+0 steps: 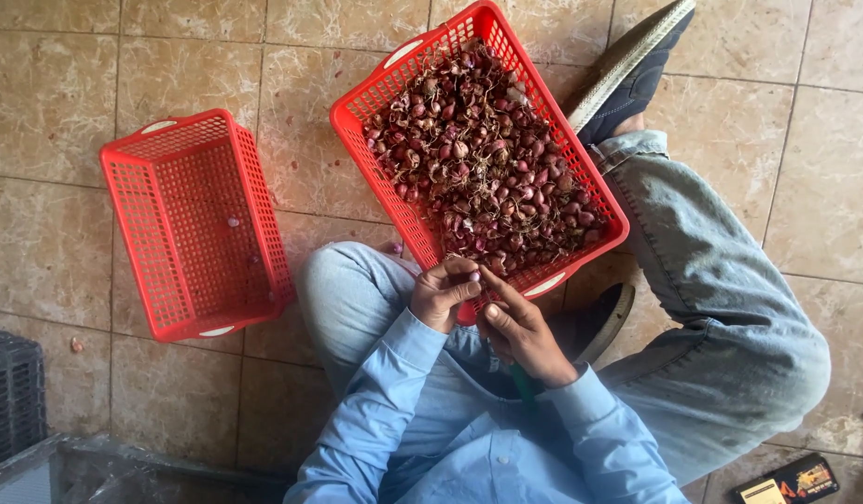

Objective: Peeling the outer skin off small red onions by hand and sorting them into a separate basket.

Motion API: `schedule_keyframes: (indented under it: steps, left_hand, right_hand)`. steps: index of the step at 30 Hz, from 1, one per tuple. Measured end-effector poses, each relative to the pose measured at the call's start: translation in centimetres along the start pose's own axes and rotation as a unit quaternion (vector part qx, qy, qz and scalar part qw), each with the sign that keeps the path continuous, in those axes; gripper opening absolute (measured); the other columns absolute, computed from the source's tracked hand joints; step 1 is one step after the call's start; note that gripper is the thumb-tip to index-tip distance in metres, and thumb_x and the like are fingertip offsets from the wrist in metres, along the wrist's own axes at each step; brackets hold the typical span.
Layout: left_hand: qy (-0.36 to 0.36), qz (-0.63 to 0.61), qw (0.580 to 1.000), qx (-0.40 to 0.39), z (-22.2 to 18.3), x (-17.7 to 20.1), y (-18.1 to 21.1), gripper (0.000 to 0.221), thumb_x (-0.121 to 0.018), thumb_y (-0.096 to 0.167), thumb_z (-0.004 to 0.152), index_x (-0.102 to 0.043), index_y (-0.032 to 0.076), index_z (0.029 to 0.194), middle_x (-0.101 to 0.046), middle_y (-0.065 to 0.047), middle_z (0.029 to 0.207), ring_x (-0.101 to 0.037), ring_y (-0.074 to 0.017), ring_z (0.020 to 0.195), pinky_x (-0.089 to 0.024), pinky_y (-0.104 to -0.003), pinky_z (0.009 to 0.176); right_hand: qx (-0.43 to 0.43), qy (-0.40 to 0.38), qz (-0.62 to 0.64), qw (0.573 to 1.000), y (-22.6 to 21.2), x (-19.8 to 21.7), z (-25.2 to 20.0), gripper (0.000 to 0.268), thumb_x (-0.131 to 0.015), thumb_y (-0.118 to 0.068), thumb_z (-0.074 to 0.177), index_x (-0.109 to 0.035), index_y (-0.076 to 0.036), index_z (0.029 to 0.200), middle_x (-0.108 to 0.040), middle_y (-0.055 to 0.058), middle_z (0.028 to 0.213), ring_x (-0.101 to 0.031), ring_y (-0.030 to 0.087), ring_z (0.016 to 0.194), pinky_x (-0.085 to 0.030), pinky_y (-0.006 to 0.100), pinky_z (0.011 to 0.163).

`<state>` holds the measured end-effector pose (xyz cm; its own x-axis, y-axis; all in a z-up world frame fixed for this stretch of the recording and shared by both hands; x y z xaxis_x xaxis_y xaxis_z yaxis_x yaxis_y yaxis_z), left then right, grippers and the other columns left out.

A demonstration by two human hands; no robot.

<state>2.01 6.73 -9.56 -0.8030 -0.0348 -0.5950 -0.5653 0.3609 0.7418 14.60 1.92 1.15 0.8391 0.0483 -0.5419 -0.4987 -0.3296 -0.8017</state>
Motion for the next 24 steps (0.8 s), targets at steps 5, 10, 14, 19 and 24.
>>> schedule_keyframes:
  steps: [5, 10, 14, 19, 24]
  left_hand:
    - [0.003, 0.006, 1.000, -0.003, -0.2, 0.0, -0.3, 0.035, -0.083, -0.014, 0.071, -0.071, -0.008, 0.102, -0.073, -0.019, 0.089, -0.074, -0.0216, 0.085, -0.063, -0.030, 0.078]
    - [0.005, -0.023, 1.000, 0.015, -0.1, 0.0, -0.5, 0.034, -0.079, -0.012, 0.077, -0.070, -0.008, 0.110, -0.074, -0.020, 0.093, -0.074, -0.0235, 0.089, -0.064, -0.031, 0.079]
    - [-0.002, -0.053, 0.997, 0.056, -0.1, -0.4, -0.5, 0.033, -0.073, -0.009, 0.084, -0.069, -0.006, 0.116, -0.074, -0.022, 0.096, -0.075, -0.0284, 0.089, -0.067, -0.036, 0.076]
    - [0.005, -0.060, 0.996, 0.066, 0.2, 0.7, -2.0, 0.030, -0.073, -0.004, 0.086, -0.070, -0.004, 0.116, -0.074, -0.023, 0.097, -0.076, -0.0306, 0.088, -0.067, -0.035, 0.074]
    - [0.031, -0.021, 0.998, 0.056, -0.1, 1.3, -2.2, 0.029, -0.079, -0.004, 0.083, -0.071, -0.005, 0.111, -0.075, -0.023, 0.097, -0.077, -0.0299, 0.082, -0.068, -0.035, 0.068]
  right_hand:
    - [-0.001, 0.034, 0.028, 0.999, 0.6, 0.3, 0.0, 0.052, -0.049, -0.013, 0.104, -0.040, -0.005, 0.155, -0.056, 0.016, 0.066, -0.042, 0.009, 0.036, -0.040, 0.023, 0.025]
    - [-0.009, 0.054, 0.096, 0.994, 0.5, 0.6, 0.1, 0.050, -0.048, -0.014, 0.105, -0.042, -0.010, 0.154, -0.052, 0.014, 0.066, -0.038, 0.007, 0.037, -0.038, 0.022, 0.025]
    - [-0.004, 0.066, 0.093, 0.993, 0.3, 1.0, 0.0, 0.052, -0.049, -0.016, 0.105, -0.041, -0.010, 0.156, -0.052, 0.014, 0.066, -0.038, 0.006, 0.038, -0.038, 0.021, 0.025]
    - [-0.001, 0.069, 0.065, 0.996, 0.6, 1.0, -0.2, 0.052, -0.049, -0.014, 0.104, -0.041, -0.011, 0.155, -0.053, 0.015, 0.067, -0.040, 0.006, 0.038, -0.040, 0.022, 0.026]
    - [0.011, 0.082, 0.036, 0.996, 0.7, 1.6, -0.3, 0.053, -0.047, -0.012, 0.104, -0.040, -0.012, 0.157, -0.055, 0.014, 0.066, -0.041, 0.007, 0.038, -0.040, 0.022, 0.026]
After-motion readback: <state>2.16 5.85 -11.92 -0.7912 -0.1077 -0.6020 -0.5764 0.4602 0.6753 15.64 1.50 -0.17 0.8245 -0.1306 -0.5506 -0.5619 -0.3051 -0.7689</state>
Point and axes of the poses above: each hand's wrist, its own z-axis towards the middle knuckle, its own x-axis out of the back of the hand, y = z × x, the point moved 9 cm from there along z, towards the middle knuckle
